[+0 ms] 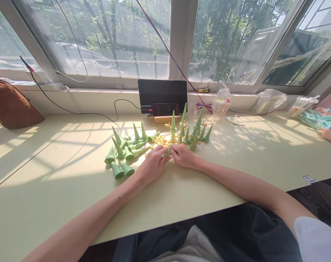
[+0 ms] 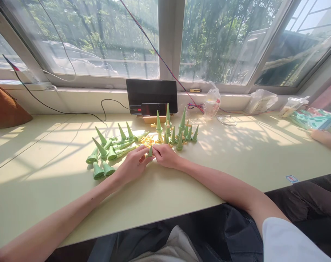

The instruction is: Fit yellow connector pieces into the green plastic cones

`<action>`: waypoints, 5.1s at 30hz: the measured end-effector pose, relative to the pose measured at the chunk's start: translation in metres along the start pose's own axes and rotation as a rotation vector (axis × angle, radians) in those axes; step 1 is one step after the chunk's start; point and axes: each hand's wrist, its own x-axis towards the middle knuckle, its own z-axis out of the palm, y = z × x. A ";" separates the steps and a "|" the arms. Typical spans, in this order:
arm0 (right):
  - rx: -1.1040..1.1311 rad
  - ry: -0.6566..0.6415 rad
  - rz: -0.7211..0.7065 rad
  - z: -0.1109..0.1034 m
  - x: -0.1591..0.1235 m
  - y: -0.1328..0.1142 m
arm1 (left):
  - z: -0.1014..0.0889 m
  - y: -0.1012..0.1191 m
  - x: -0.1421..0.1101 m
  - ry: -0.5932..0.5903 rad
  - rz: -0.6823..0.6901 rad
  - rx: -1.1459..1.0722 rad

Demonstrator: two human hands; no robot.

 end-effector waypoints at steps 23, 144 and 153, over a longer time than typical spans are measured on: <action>0.023 0.009 -0.019 0.000 0.000 0.001 | -0.001 0.000 0.000 0.010 0.034 0.011; 0.059 0.034 -0.039 -0.002 0.000 -0.003 | -0.001 0.009 -0.001 -0.017 -0.163 -0.167; 0.063 0.028 -0.021 -0.003 0.000 -0.004 | -0.005 0.017 0.001 -0.054 -0.322 -0.478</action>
